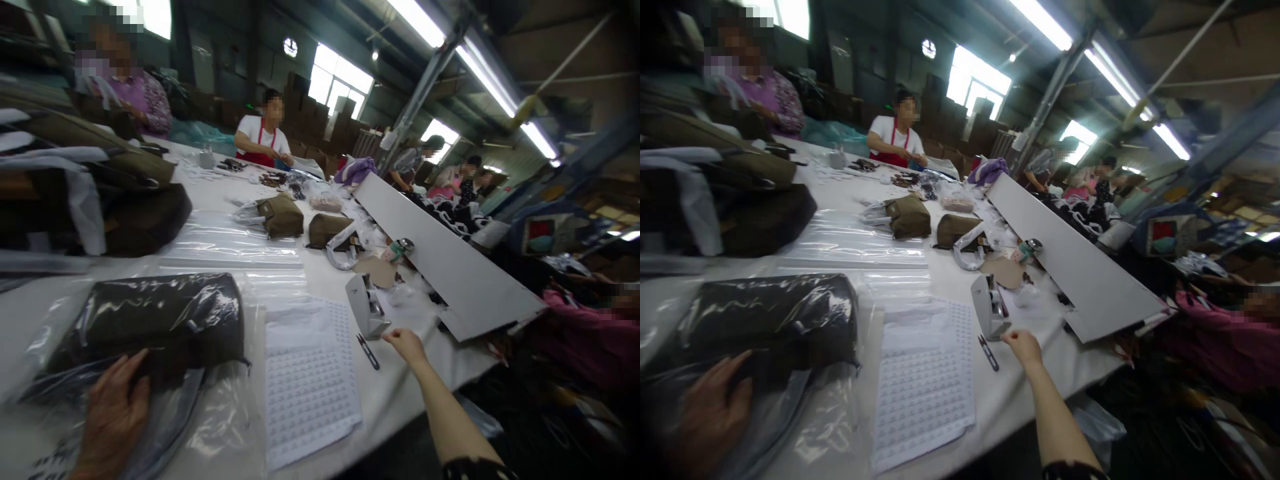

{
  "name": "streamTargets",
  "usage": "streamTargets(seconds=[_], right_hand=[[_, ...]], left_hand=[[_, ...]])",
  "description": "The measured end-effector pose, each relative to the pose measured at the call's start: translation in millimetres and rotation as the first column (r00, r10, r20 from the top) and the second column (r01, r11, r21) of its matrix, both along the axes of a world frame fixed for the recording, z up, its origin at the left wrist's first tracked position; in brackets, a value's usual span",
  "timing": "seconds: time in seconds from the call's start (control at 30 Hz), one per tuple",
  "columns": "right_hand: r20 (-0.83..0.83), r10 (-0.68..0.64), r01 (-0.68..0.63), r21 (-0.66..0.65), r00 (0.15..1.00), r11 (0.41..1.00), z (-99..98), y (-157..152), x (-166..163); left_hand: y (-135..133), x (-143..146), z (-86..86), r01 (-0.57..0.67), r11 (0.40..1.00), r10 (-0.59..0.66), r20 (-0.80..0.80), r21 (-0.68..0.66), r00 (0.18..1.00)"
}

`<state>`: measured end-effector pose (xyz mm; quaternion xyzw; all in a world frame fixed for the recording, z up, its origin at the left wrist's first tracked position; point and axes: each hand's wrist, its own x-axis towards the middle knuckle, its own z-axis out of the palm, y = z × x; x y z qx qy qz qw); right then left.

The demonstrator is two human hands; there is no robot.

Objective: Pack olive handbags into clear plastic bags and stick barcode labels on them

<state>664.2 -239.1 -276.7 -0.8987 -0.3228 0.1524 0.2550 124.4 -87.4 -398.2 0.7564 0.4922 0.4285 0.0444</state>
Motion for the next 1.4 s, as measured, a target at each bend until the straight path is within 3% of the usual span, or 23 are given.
streamTargets(seconds=[0.1,0.17,0.23,0.33,0.4,0.43,0.47,0.53,0.63,0.77,0.8,0.83,0.87,0.97,1.0,1.03,1.1,1.17,1.27,1.3,1.33,1.4], right_hand=[[-0.084,0.288,-0.284,0.053,0.954,0.957,20.6,52,-70],[-0.194,0.551,-0.538,0.119,0.811,0.834,34.7,94,-136],[-0.281,0.796,-0.780,0.197,0.536,0.595,48.5,134,-211],[-0.232,0.954,-0.959,0.165,0.188,0.229,58.9,181,-316],[-0.144,0.989,-1.000,0.004,0.016,0.017,54.7,202,-373],[-0.077,0.996,-0.991,-0.120,-0.044,-0.053,50.0,210,-397],[-0.001,0.996,-0.964,-0.251,-0.087,-0.085,44.5,216,-416],[0.152,0.980,-0.894,-0.445,-0.126,-0.046,34.7,225,-443],[0.272,0.959,-0.862,-0.502,-0.081,0.070,32.5,239,-449],[0.461,0.882,-0.854,-0.414,0.100,0.313,50.1,245,-397],[0.524,0.844,-0.868,-0.360,0.115,0.342,53.1,237,-376],[0.578,0.810,-0.897,-0.299,0.102,0.326,53.6,223,-355],[0.613,0.788,-0.934,-0.246,0.056,0.258,50.7,204,-334],[0.597,0.778,-0.977,-0.189,-0.197,-0.102,20.4,123,-283],[0.573,0.772,-0.960,-0.203,-0.274,-0.191,4.2,96,-273],[0.560,0.766,-0.948,-0.218,-0.316,-0.232,-13.4,73,-265],[0.591,0.768,-0.967,-0.189,-0.249,-0.168,-47.9,43,-258],[0.617,0.772,-0.988,-0.122,-0.150,-0.095,-72.9,39,-262],[0.534,0.842,-0.994,0.016,-0.080,-0.104,-81.3,63,-278],[0.471,0.882,-0.996,0.084,0.003,-0.041,-77.3,73,-285],[0.383,0.915,-0.985,0.158,0.130,0.074,-71.4,81,-291],[0.151,0.896,-0.890,0.267,0.417,0.369,-57.6,93,-302]], left_hand=[[-7,4,12.5,-0.040,0.998,0.038,0.048,0.041,0.998],[-10,4,16.6,-0.047,0.999,0.045,0.074,0.027,0.996],[-11,2,16.5,-0.058,0.998,0.058,0.091,0.006,0.994],[-14,0,12.7,-0.060,0.998,0.064,0.161,-0.030,0.985],[-16,-1,10.5,-0.050,0.998,0.059,0.217,-0.044,0.974],[-16,-2,10.0,-0.052,0.998,0.061,0.237,-0.045,0.970],[-17,-2,9.8,-0.055,0.997,0.064,0.255,-0.045,0.965],[-17,-3,10.4,-0.065,0.997,0.073,0.278,-0.039,0.958],[-17,-5,12.0,-0.057,0.998,0.063,0.232,-0.034,0.971],[-15,-6,13.4,0.018,0.999,-0.013,0.119,-0.046,0.993],[-14,-6,13.7,0.031,0.999,-0.027,0.109,-0.038,0.994],[-12,-6,14.0,0.041,0.999,-0.038,0.103,-0.028,0.994],[-10,-6,14.2,0.047,0.999,-0.045,0.100,-0.018,0.994],[1,-5,13.5,0.078,0.997,-0.077,0.089,-0.006,0.993],[6,-5,12.9,0.090,0.996,-0.090,0.085,0.000,0.992],[12,-5,12.4,0.102,0.995,-0.102,0.080,0.006,0.991],[23,-4,12.8,0.126,0.992,-0.127,0.068,0.019,0.990],[30,-6,17.3,0.158,0.987,-0.158,0.041,0.010,0.987],[19,-19,30.6,0.167,0.985,-0.167,0.003,-0.040,0.986],[8,-26,34.9,0.167,0.984,-0.168,-0.015,-0.055,0.986],[-6,-33,38.0,0.174,0.982,-0.177,-0.041,-0.068,0.983],[-41,-46,39.3,0.221,0.970,-0.233,-0.125,-0.101,0.964]])
